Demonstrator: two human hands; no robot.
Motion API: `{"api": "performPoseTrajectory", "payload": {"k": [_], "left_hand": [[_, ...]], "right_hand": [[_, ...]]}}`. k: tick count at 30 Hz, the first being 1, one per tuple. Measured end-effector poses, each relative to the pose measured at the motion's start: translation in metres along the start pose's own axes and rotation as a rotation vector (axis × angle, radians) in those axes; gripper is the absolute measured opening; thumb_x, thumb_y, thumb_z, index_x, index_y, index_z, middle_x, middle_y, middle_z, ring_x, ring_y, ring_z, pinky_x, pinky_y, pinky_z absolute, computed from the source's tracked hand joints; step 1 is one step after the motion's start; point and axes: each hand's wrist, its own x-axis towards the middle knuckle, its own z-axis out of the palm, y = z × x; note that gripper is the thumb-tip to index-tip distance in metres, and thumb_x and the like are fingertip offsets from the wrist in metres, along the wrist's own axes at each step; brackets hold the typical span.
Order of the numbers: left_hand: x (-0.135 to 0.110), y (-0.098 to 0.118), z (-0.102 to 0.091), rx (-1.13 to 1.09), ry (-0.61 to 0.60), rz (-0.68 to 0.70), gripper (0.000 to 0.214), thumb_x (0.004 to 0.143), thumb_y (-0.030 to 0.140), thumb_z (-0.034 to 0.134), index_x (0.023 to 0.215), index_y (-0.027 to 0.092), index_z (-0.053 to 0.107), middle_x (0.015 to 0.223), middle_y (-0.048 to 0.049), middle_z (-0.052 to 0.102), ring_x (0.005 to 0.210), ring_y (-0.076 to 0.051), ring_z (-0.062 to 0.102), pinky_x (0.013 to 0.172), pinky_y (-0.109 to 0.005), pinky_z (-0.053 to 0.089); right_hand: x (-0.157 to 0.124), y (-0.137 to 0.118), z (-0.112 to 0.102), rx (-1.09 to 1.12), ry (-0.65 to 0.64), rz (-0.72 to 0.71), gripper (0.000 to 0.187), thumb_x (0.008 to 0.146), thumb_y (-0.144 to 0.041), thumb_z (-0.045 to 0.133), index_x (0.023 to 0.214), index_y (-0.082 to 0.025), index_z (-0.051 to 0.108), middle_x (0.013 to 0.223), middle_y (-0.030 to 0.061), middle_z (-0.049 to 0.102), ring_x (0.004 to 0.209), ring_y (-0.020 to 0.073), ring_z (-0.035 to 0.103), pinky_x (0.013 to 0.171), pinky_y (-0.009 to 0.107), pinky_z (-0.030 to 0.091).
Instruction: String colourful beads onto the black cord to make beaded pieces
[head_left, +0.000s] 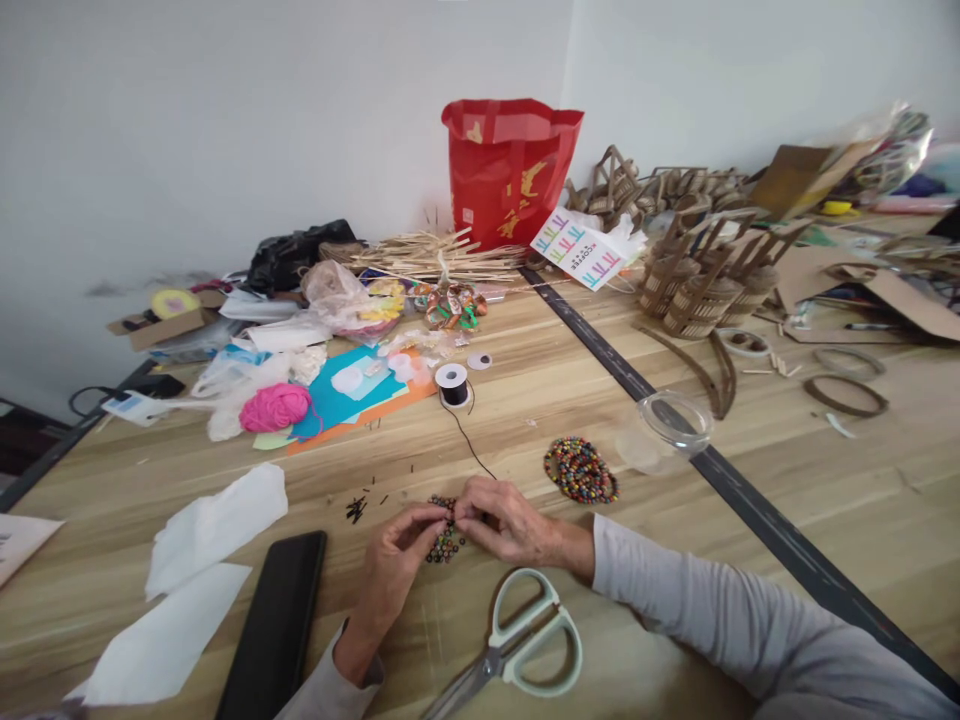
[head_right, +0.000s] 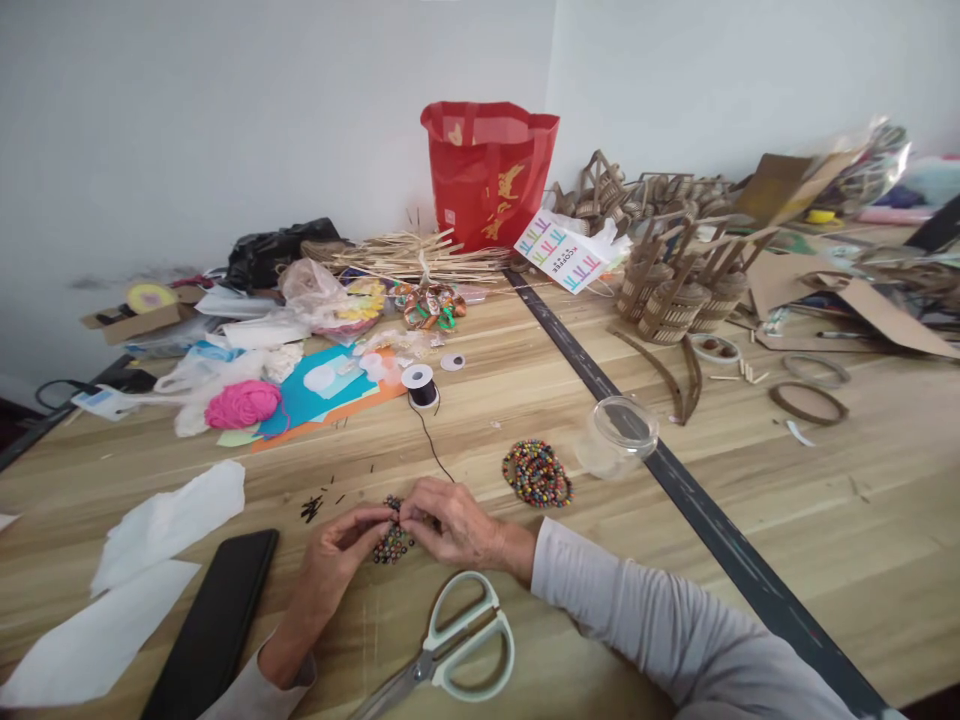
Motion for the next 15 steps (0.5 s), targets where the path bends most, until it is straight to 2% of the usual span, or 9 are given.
{"api": "performPoseTrajectory", "payload": {"k": [15], "left_hand": [[-0.0005, 0.0029, -0.0003, 0.054, 0.018, -0.008, 0.013, 0.073, 0.029, 0.067, 0.076, 0.018, 0.073, 0.079, -0.0059, 0.077, 0.075, -0.022, 0.072, 0.07, -0.03, 0.059]], "right_hand": [[0.0007, 0.0005, 0.0006, -0.013, 0.01, -0.015, 0.012, 0.091, -0.021, 0.048, 0.082, -0.017, 0.054, 0.072, 0.0033, 0.056, 0.065, 0.0139, 0.051, 0.061, 0.024, 0.043]]}}
